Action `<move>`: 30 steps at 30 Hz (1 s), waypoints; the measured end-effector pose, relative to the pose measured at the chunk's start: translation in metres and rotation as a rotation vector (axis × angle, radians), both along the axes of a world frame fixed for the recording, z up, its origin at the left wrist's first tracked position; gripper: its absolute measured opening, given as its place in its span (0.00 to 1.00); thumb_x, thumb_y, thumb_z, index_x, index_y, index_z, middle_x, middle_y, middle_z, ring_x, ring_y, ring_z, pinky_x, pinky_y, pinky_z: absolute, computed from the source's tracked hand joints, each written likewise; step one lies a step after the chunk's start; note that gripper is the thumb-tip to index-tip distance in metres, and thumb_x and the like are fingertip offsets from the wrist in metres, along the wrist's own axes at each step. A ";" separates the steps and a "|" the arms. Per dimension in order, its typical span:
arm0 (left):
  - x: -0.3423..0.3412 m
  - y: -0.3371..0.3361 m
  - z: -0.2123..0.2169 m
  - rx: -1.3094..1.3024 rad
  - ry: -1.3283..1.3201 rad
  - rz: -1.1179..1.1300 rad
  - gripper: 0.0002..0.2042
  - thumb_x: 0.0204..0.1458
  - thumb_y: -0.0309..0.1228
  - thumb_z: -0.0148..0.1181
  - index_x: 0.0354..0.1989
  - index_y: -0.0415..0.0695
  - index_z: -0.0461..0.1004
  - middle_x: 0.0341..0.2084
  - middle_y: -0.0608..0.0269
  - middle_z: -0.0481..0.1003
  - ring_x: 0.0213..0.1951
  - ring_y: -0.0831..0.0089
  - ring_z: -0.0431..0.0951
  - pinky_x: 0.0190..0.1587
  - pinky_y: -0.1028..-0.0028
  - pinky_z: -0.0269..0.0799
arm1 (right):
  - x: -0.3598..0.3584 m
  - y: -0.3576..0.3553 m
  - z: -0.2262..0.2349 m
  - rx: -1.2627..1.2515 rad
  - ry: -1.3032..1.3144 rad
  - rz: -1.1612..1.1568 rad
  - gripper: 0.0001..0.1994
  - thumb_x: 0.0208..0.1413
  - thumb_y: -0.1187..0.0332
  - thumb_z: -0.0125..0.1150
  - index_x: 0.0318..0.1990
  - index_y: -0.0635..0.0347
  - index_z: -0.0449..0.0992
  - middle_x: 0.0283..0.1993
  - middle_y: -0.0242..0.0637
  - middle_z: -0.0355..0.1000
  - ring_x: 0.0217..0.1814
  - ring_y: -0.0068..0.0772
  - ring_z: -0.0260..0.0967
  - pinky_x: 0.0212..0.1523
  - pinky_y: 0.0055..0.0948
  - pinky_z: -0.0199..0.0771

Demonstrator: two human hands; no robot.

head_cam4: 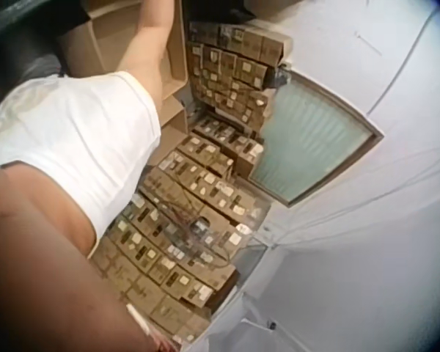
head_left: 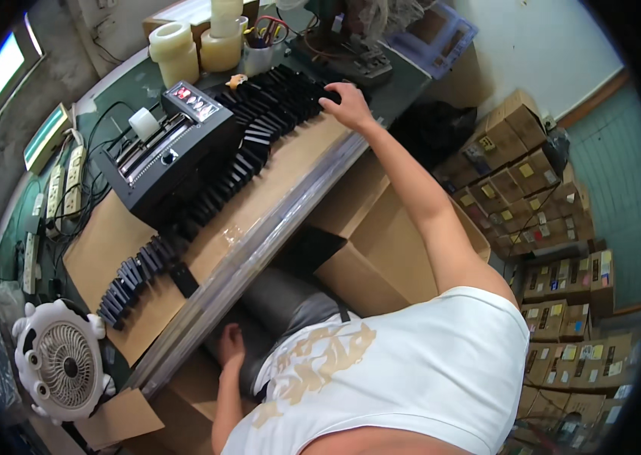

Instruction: The person is transferring electronic components from a workbench assembly area into a cardboard shipping box.

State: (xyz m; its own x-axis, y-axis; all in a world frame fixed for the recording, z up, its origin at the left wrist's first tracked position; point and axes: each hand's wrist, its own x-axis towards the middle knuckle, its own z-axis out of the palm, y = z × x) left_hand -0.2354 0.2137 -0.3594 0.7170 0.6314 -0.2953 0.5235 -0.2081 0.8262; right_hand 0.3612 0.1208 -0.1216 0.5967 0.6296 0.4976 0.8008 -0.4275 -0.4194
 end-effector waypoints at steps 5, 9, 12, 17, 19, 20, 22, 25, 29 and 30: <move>0.003 -0.005 -0.011 0.422 0.124 0.040 0.10 0.51 0.32 0.51 0.41 0.51 0.74 0.28 0.55 0.77 0.28 0.52 0.77 0.33 0.60 0.72 | 0.088 0.022 -0.039 -0.302 -0.065 -0.217 0.31 0.49 0.43 0.58 0.55 0.54 0.70 0.55 0.49 0.66 0.50 0.49 0.68 0.54 0.39 0.67; 0.031 -0.014 0.015 0.468 0.409 0.091 0.11 0.52 0.34 0.50 0.41 0.49 0.74 0.30 0.55 0.79 0.30 0.48 0.76 0.33 0.58 0.71 | 0.100 0.043 -0.049 -0.537 0.060 -0.242 0.37 0.47 0.38 0.56 0.61 0.50 0.64 0.60 0.52 0.60 0.56 0.54 0.64 0.57 0.45 0.65; 0.029 -0.010 0.008 0.478 0.468 0.075 0.11 0.52 0.35 0.50 0.41 0.49 0.75 0.29 0.55 0.79 0.29 0.47 0.76 0.32 0.57 0.71 | 0.105 0.049 -0.039 -0.603 0.208 -0.195 0.38 0.46 0.38 0.57 0.62 0.49 0.63 0.62 0.52 0.58 0.59 0.55 0.61 0.57 0.47 0.64; 0.023 -0.003 -0.009 0.559 0.440 0.060 0.10 0.51 0.35 0.50 0.39 0.51 0.75 0.28 0.54 0.79 0.28 0.46 0.76 0.31 0.56 0.71 | 0.109 0.059 -0.025 -0.749 0.312 -0.187 0.40 0.44 0.37 0.58 0.63 0.48 0.61 0.63 0.52 0.55 0.62 0.57 0.58 0.57 0.49 0.63; 0.019 -0.003 -0.015 0.630 0.356 0.080 0.10 0.51 0.35 0.50 0.39 0.51 0.76 0.27 0.54 0.79 0.27 0.46 0.76 0.30 0.56 0.71 | 0.108 0.062 -0.026 -0.826 0.263 -0.208 0.41 0.43 0.36 0.59 0.63 0.46 0.61 0.64 0.51 0.54 0.61 0.58 0.58 0.57 0.49 0.64; 0.020 -0.004 -0.014 0.628 0.357 0.078 0.10 0.51 0.35 0.50 0.39 0.51 0.76 0.27 0.54 0.79 0.27 0.46 0.76 0.30 0.56 0.71 | 0.108 0.060 -0.029 -0.828 0.265 -0.209 0.41 0.43 0.36 0.59 0.63 0.46 0.61 0.64 0.51 0.54 0.61 0.58 0.58 0.57 0.49 0.64; 0.022 -0.004 -0.010 0.621 0.371 0.087 0.10 0.51 0.35 0.50 0.38 0.51 0.76 0.27 0.55 0.79 0.27 0.46 0.75 0.30 0.56 0.71 | 0.109 0.058 -0.037 -0.804 0.247 -0.258 0.42 0.43 0.35 0.59 0.64 0.44 0.59 0.64 0.53 0.52 0.60 0.60 0.59 0.56 0.51 0.64; 0.024 -0.005 -0.008 0.613 0.386 0.105 0.09 0.51 0.35 0.51 0.37 0.51 0.76 0.26 0.55 0.79 0.26 0.47 0.75 0.29 0.56 0.71 | 0.109 0.058 -0.045 -0.780 0.224 -0.299 0.42 0.43 0.34 0.58 0.65 0.41 0.58 0.65 0.55 0.51 0.59 0.62 0.59 0.55 0.53 0.65; 0.021 -0.005 -0.012 0.591 0.450 0.104 0.10 0.51 0.36 0.51 0.38 0.52 0.76 0.26 0.56 0.79 0.26 0.47 0.76 0.29 0.56 0.71 | 0.112 0.054 -0.051 -0.729 0.165 -0.306 0.38 0.42 0.37 0.60 0.62 0.37 0.61 0.60 0.55 0.57 0.50 0.61 0.66 0.54 0.46 0.67; 0.020 -0.005 -0.013 0.591 0.454 0.106 0.10 0.51 0.36 0.51 0.38 0.52 0.76 0.26 0.56 0.79 0.26 0.47 0.76 0.29 0.56 0.71 | 0.112 0.053 -0.051 -0.729 0.167 -0.301 0.38 0.42 0.37 0.60 0.62 0.37 0.61 0.60 0.55 0.57 0.50 0.61 0.66 0.54 0.46 0.67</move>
State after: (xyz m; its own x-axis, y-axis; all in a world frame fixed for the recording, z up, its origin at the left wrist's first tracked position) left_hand -0.2157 0.2088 -0.3721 0.5320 0.8355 -0.1376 0.8280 -0.4794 0.2907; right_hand 0.4737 0.1742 -0.1725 0.8229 0.5615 -0.0871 0.5587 -0.8275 -0.0554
